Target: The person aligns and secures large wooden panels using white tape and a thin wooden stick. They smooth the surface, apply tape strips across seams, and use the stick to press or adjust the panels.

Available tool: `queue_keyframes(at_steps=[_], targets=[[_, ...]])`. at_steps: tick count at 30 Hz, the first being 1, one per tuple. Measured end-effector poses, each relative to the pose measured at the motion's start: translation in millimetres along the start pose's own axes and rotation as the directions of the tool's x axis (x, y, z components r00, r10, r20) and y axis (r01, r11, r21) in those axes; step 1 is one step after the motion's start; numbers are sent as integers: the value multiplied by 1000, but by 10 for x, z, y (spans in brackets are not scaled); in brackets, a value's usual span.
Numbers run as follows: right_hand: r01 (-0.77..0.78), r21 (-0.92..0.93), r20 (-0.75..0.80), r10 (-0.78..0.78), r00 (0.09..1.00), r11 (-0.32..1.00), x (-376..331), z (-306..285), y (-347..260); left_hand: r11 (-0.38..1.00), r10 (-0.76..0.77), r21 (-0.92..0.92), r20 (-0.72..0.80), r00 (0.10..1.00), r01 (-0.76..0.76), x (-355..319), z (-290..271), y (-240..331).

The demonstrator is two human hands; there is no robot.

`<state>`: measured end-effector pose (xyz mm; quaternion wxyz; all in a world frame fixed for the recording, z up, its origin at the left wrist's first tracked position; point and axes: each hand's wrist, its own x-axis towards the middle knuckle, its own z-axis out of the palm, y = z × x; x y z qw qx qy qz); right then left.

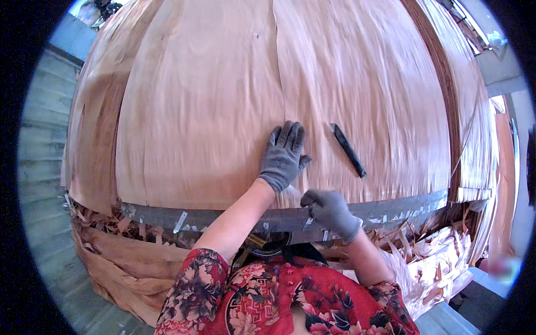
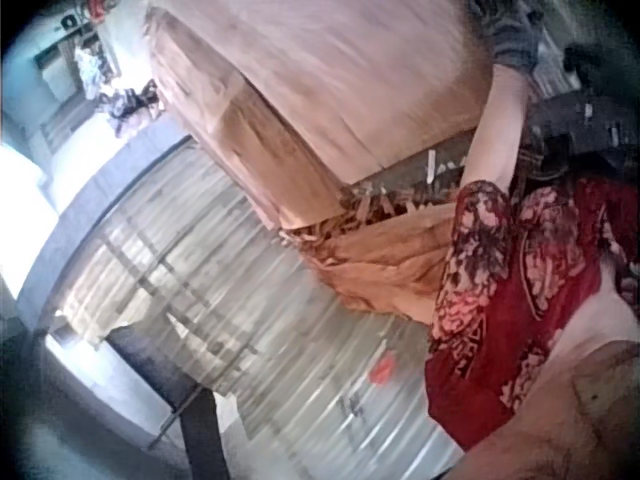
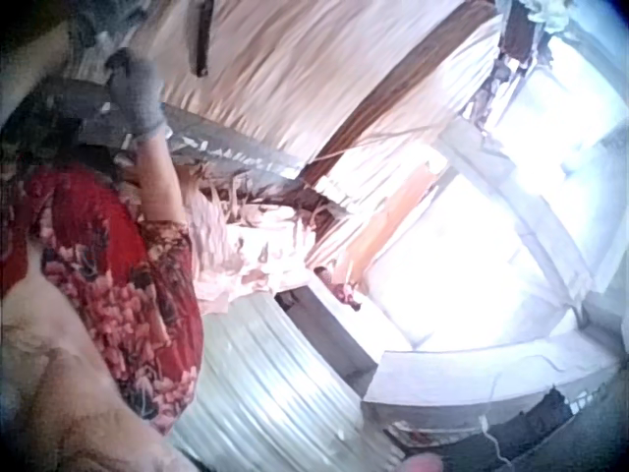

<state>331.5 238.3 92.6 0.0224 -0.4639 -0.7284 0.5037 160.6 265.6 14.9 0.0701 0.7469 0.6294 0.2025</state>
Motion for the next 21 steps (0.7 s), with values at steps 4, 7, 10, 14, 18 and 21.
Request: queue_keyframes(at_steps=[4,7,10,14,18,21], targets=[[-8,285,-107,40,993,959,528,-407,-82,949,-297,-198,-292,909,246,-101,-109,-157],[82,273,-49,-72,996,958,1083,-565,-183,915,-403,-104,-292,867,390,-32,-242,-442],[23,173,22,-27,999,985,1586,-586,-230,921,-385,-91,-350,854,378,225,-349,-678],[30,-13,-21,-30,999,999,1932,-559,-214,908,-409,-43,-312,857,418,656,-395,-787],[-164,-1,78,163,984,987,1924,-632,-190,849,-527,-72,-198,827,524,850,-362,-805],[-102,-166,-44,95,994,981,1776,-677,-110,936,-351,-68,-275,895,346,972,-271,-815]])
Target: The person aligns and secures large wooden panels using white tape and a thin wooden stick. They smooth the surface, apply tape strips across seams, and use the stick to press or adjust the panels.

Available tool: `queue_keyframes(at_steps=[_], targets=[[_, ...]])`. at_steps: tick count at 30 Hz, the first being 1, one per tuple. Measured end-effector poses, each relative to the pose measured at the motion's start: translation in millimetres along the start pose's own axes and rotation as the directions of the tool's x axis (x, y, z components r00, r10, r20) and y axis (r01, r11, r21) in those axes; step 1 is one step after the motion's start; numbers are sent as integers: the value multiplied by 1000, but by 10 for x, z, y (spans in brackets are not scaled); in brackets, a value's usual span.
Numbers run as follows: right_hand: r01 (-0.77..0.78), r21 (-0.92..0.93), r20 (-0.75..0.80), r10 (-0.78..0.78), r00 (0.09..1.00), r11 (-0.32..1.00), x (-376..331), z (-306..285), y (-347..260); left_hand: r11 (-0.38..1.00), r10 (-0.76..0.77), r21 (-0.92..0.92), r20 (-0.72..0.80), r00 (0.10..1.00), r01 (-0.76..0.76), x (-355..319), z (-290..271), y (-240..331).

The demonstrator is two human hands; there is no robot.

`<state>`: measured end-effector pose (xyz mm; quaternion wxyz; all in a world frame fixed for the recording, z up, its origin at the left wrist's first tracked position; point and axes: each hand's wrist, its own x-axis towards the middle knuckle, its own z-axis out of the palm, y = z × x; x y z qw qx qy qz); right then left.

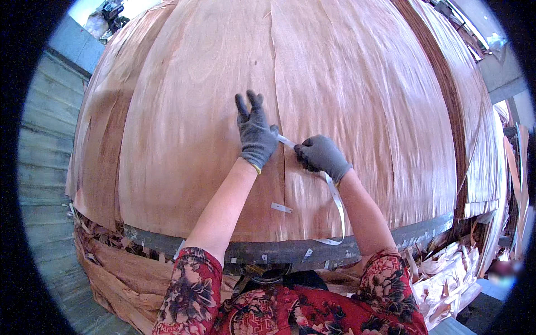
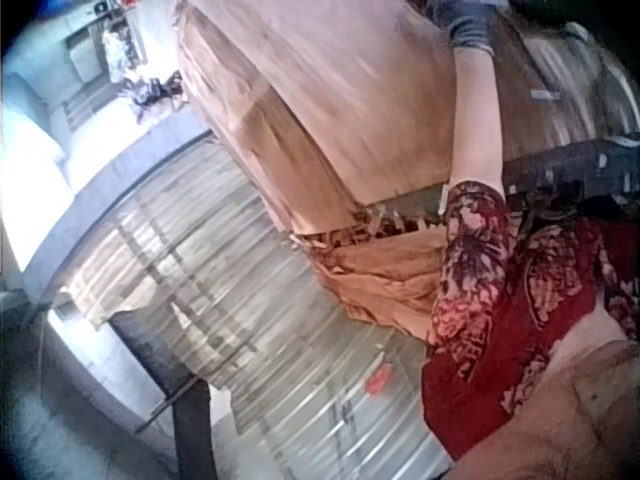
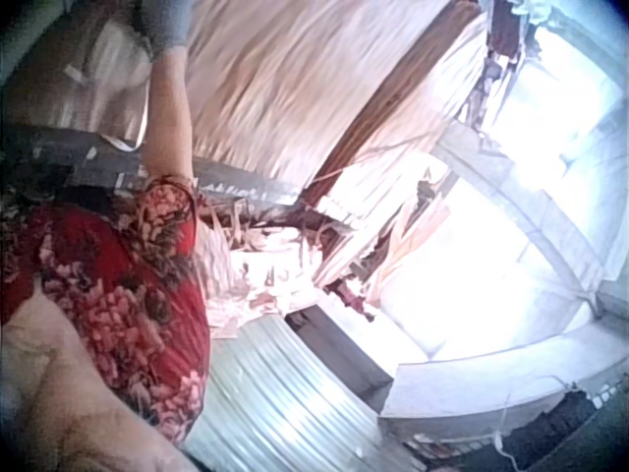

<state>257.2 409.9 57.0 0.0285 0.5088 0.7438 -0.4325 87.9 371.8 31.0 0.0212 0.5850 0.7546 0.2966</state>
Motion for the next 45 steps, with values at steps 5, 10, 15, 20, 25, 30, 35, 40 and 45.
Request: queue_keyframes(at_steps=[5,10,15,20,25,30,35,40,45], targets=[[117,17,-90,-115,989,993,-26,107,110,962,245,113,47,968,-249,196,352,204],[285,-238,-308,-351,884,928,-373,473,-46,916,277,255,159,948,-311,209,439,201],[456,158,-234,-415,879,876,-984,626,-215,925,207,261,261,943,-275,265,421,209],[366,506,-92,-372,923,781,-1376,573,-305,684,2,-726,105,994,75,-107,-240,16],[566,282,-86,-568,819,774,-1555,832,-600,578,139,-811,200,970,84,-1431,-1217,-386],[422,336,14,-453,891,842,-1615,1499,-1115,789,93,-615,135,986,10,-2493,-2016,-956],[236,590,-22,-277,961,772,-1459,2218,-1640,731,-150,-659,99,984,177,-3405,-2906,-1881],[167,647,-187,-58,981,744,-960,2752,-1868,690,-294,-692,0,956,212,-3948,-3484,-2927],[43,669,-166,92,982,742,-747,2750,-2032,479,-619,-732,109,778,484,-4255,-3804,-4047]])
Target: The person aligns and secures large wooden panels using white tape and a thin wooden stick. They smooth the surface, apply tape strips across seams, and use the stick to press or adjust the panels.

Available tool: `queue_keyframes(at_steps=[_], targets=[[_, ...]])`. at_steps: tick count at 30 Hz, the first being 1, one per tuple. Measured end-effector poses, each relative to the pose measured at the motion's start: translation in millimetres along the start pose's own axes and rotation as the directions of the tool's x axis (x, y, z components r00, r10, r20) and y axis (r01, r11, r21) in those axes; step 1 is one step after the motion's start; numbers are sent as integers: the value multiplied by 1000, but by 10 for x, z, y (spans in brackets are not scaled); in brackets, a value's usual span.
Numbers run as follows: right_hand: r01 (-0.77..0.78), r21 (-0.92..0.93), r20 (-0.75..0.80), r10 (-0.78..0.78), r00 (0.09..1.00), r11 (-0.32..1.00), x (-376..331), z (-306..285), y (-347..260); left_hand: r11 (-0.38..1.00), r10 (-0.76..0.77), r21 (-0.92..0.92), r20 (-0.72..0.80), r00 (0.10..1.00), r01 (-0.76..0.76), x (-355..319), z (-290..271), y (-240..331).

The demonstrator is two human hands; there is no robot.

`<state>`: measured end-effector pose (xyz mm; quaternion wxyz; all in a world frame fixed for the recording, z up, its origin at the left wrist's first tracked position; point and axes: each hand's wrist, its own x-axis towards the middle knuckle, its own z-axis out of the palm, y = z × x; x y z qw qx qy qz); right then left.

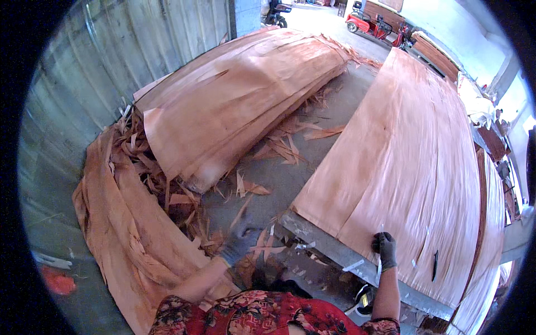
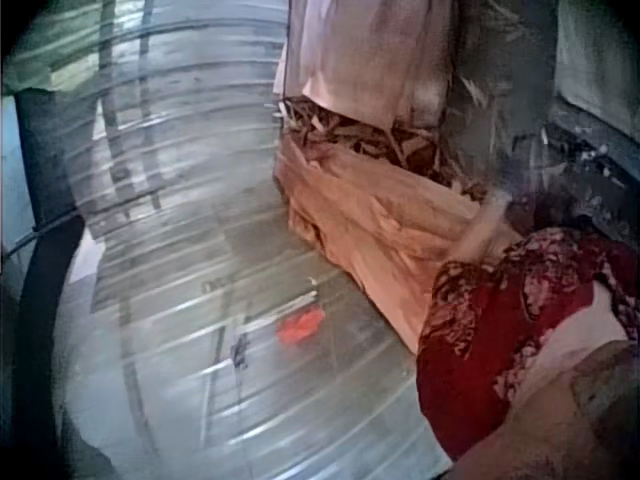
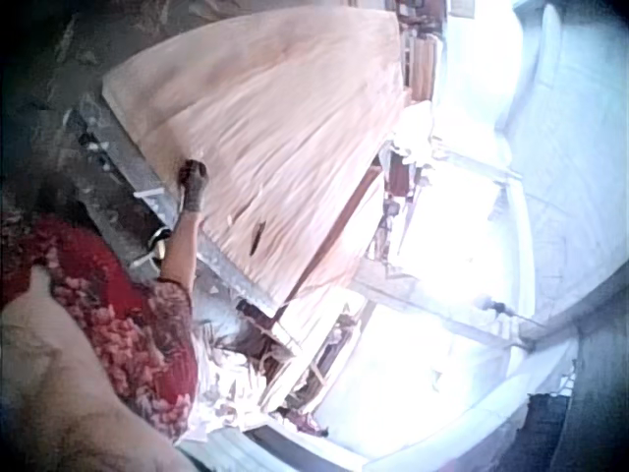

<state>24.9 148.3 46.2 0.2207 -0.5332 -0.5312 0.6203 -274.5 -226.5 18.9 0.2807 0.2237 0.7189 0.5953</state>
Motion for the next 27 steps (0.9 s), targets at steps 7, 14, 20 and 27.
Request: queue_keyframes(at_steps=[7,14,20,27], targets=[[219,-18,239,-208,949,976,510,853,-294,954,-300,-143,-420,857,264,-390,-1456,-438],[223,-142,118,-207,971,964,876,1443,-538,850,-416,32,-572,707,526,43,-2421,-1313],[59,-138,-154,-80,985,989,839,1551,-555,896,-146,352,-343,928,271,2121,-3282,-1505],[-61,-216,-418,-36,908,975,880,1852,-621,974,42,223,32,999,-48,4796,-2606,-469]])
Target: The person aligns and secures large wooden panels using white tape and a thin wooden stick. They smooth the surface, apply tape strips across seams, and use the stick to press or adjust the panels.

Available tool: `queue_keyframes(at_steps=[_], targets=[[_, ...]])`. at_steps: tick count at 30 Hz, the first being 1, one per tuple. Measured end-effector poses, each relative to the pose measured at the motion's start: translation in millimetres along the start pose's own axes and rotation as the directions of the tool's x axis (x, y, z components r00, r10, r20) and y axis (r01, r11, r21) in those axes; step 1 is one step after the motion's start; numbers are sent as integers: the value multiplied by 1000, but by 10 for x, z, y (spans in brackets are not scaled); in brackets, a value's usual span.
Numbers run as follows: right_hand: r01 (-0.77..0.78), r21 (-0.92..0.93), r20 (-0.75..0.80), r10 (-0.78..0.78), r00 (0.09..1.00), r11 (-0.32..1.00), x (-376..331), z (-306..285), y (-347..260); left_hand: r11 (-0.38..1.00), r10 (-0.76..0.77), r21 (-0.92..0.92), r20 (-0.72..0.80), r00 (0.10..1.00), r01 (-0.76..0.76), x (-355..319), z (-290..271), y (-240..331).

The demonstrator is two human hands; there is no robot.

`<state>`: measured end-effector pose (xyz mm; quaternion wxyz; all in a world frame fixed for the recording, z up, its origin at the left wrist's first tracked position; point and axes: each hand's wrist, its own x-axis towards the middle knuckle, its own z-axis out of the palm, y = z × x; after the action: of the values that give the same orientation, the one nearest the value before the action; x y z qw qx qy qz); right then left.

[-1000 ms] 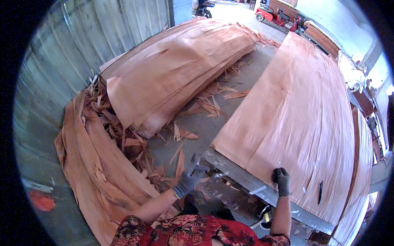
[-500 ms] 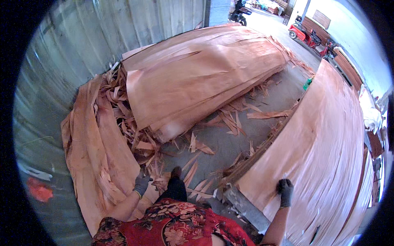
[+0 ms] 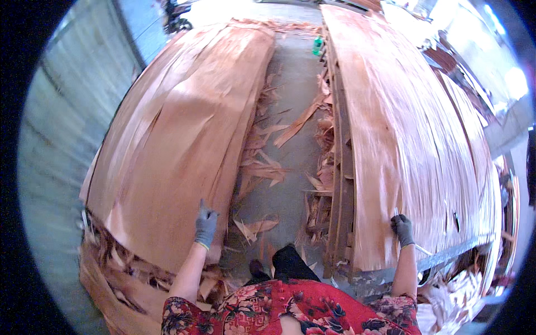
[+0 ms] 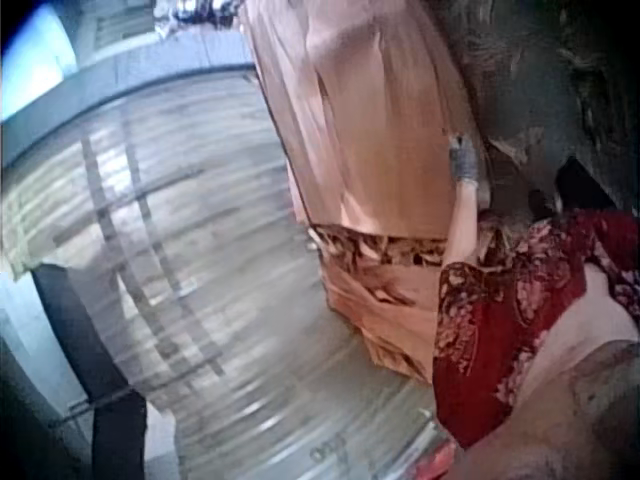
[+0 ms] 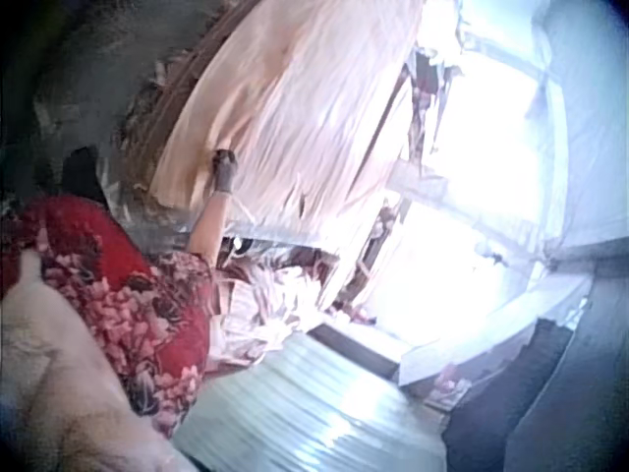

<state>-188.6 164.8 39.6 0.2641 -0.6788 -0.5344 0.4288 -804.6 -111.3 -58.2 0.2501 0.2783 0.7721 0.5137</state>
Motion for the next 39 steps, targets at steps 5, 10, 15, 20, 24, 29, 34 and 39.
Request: queue_keyframes(at_steps=[5,10,15,20,24,29,34,39], targets=[[-79,51,-130,85,988,996,18,90,-27,1000,-9,2,218,976,8,1161,522,584],[-160,57,-256,169,952,985,52,155,-161,993,-101,-30,254,962,113,1746,170,223],[48,322,-426,100,899,945,747,440,-801,844,-487,166,-163,858,511,2480,-21,-403],[212,53,-535,-151,831,976,1763,891,-1559,831,-489,161,-243,837,533,3857,661,-419],[209,-162,-553,-264,790,964,2577,1356,-2073,926,-310,209,-49,949,314,5298,1093,388],[140,152,-592,-23,806,978,2913,1483,-2484,886,194,311,426,884,-345,6717,3179,2279],[178,481,-637,203,744,858,3505,1452,-2688,345,701,-62,680,213,-937,7075,5136,3953],[203,611,-613,294,733,765,4532,1427,-2749,310,636,-241,771,13,-920,6947,6203,4489]])
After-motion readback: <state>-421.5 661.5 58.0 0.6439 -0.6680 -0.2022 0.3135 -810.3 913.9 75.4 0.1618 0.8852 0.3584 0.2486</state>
